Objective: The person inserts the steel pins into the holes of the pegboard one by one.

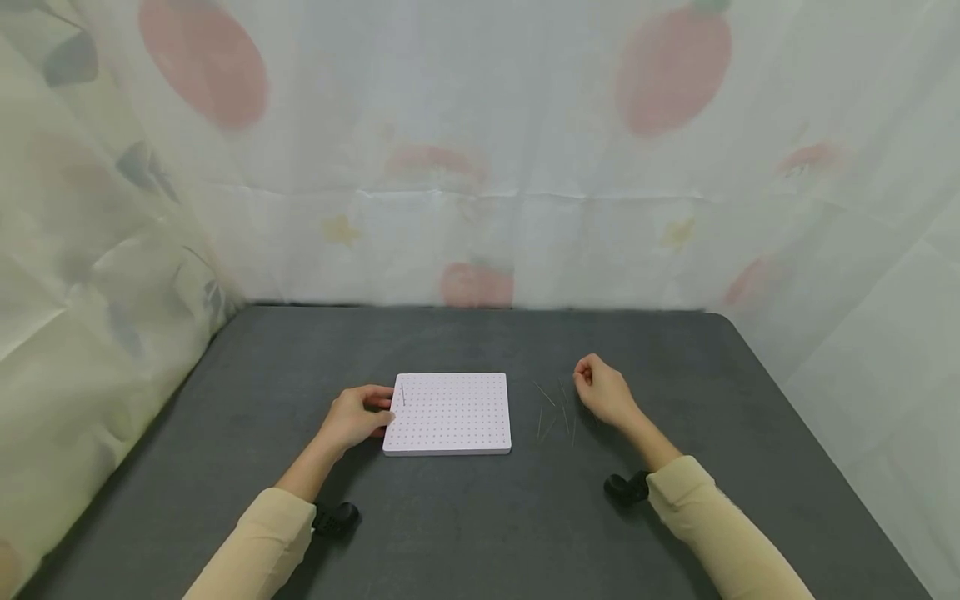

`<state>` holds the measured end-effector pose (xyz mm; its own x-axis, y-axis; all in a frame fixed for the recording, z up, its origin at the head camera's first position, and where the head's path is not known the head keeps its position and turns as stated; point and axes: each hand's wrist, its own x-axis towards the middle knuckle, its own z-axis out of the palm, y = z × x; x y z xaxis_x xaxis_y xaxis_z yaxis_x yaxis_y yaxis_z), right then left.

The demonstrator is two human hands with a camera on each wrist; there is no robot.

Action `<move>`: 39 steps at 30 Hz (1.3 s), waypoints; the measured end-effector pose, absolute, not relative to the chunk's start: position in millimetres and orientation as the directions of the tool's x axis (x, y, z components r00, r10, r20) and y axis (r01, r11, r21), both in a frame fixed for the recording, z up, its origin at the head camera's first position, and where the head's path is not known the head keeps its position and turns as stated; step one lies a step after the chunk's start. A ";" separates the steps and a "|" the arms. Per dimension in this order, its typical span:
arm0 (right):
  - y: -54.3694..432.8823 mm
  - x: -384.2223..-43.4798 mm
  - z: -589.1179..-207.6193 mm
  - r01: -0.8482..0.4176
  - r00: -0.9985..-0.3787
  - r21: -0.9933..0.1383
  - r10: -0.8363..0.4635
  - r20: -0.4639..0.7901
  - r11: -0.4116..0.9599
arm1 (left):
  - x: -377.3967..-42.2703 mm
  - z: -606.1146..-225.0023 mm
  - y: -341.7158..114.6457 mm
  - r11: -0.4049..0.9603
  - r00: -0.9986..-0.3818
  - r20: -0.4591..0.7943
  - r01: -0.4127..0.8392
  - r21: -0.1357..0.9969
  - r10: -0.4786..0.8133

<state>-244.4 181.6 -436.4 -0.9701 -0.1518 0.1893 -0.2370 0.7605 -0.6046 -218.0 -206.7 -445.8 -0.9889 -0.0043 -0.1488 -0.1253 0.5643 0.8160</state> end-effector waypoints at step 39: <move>70.0 -258.3 -427.3 -0.331 -0.943 -0.735 -0.231 0.239 0.591 | -216.0 -444.1 -207.8 0.556 -0.990 -0.141 -0.111 0.824 0.012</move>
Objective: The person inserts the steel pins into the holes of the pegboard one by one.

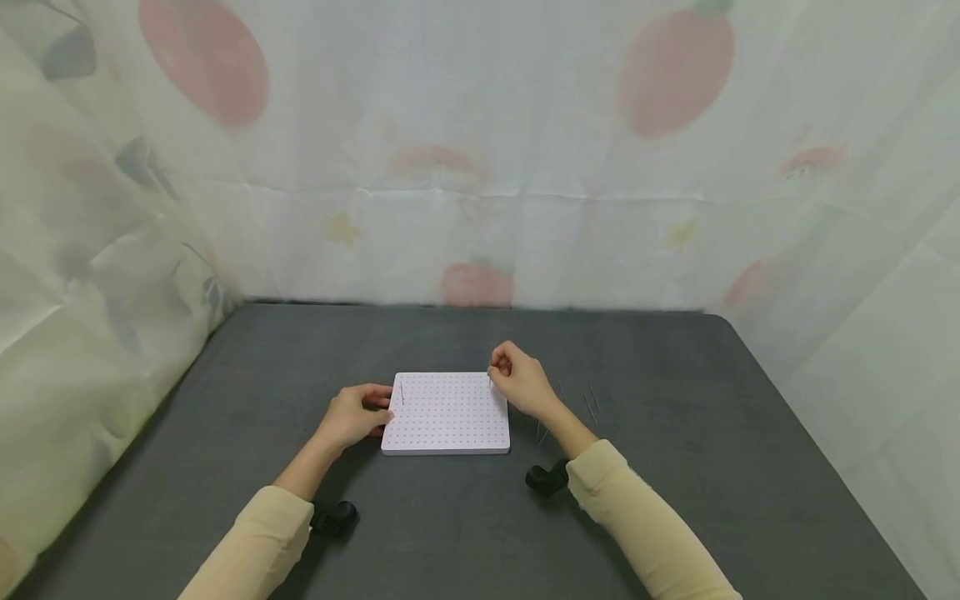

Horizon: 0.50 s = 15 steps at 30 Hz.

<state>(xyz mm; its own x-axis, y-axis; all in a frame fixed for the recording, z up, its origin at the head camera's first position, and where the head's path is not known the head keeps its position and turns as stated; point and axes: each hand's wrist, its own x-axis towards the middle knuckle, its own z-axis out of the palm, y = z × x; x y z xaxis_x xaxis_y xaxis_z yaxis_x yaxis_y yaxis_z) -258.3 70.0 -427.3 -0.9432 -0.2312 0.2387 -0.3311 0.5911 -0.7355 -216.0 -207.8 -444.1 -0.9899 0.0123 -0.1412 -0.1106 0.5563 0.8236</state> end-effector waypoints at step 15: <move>32.8 -254.9 -422.3 -0.397 -0.914 -0.728 -0.311 0.259 0.559 | -216.8 -442.8 -206.3 0.546 -0.990 -0.142 -0.115 0.830 0.007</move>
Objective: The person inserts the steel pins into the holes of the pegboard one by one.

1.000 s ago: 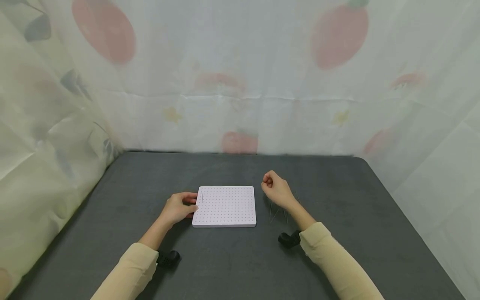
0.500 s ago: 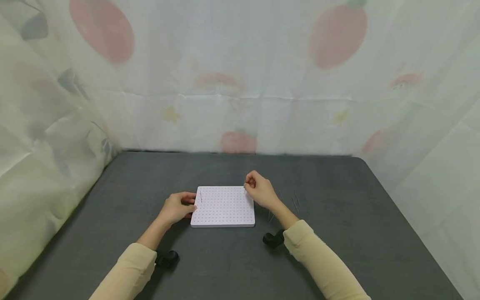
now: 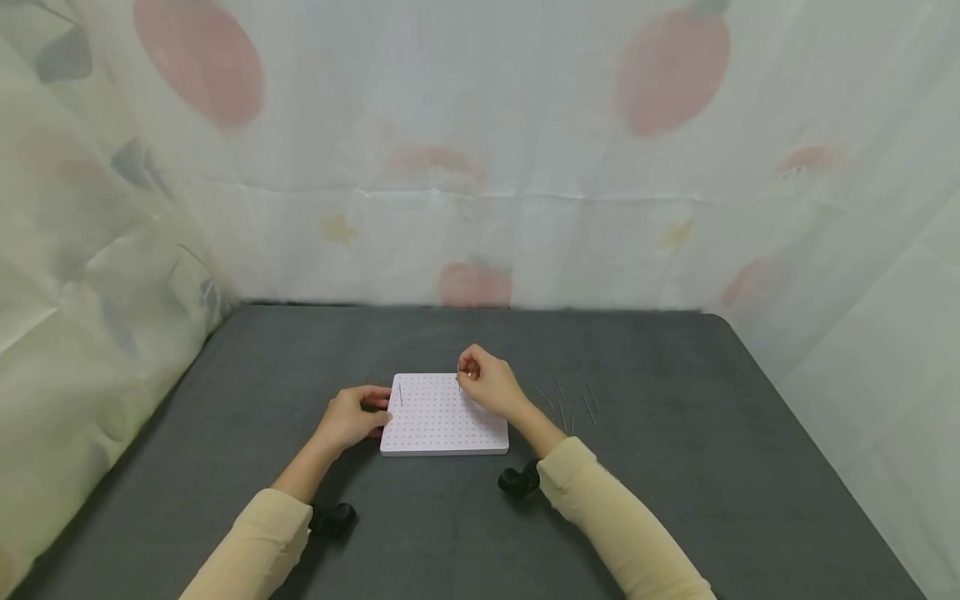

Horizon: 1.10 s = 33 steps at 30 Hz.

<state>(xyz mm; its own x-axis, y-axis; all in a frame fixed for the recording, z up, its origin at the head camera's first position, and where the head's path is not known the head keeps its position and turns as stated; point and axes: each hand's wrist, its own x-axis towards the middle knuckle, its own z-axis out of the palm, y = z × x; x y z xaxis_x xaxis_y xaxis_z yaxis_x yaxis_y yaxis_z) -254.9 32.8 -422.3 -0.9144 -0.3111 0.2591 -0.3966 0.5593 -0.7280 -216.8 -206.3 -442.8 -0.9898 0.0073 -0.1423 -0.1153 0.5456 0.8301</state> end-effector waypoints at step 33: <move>-15.9 -262.1 -429.6 -0.459 -0.881 -0.645 -0.406 0.243 0.611 | -217.6 -443.3 -206.8 0.541 -0.990 -0.140 -0.108 0.834 0.019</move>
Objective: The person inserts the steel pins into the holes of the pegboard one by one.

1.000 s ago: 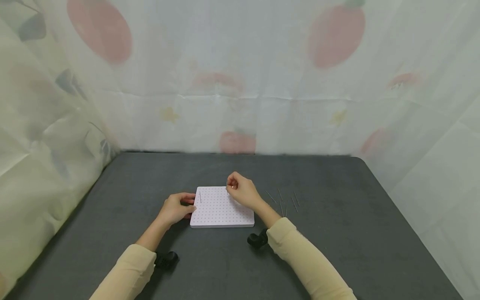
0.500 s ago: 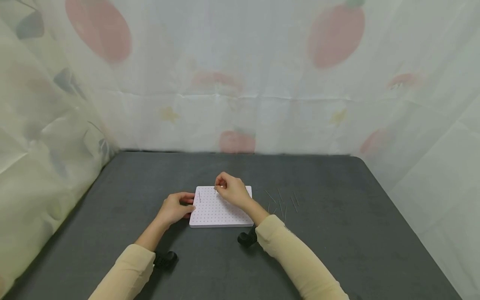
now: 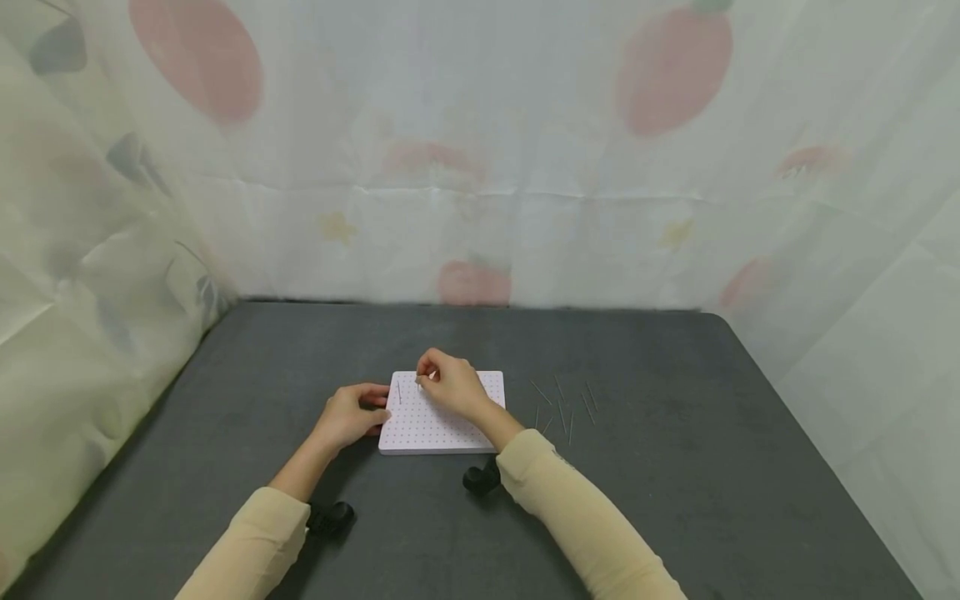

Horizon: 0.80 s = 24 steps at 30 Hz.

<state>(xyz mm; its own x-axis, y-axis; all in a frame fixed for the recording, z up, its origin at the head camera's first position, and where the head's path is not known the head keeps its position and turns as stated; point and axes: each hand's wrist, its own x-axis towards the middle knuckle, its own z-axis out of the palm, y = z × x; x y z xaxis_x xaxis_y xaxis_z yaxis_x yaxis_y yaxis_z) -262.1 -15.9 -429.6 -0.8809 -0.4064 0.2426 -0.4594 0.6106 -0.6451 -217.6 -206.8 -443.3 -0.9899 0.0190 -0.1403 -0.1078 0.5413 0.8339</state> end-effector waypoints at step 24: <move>-27.7 -262.9 -431.1 -0.483 -0.867 -0.597 -0.444 0.226 0.640 | -212.7 -442.9 -207.0 0.523 -0.988 -0.151 -0.109 0.845 0.039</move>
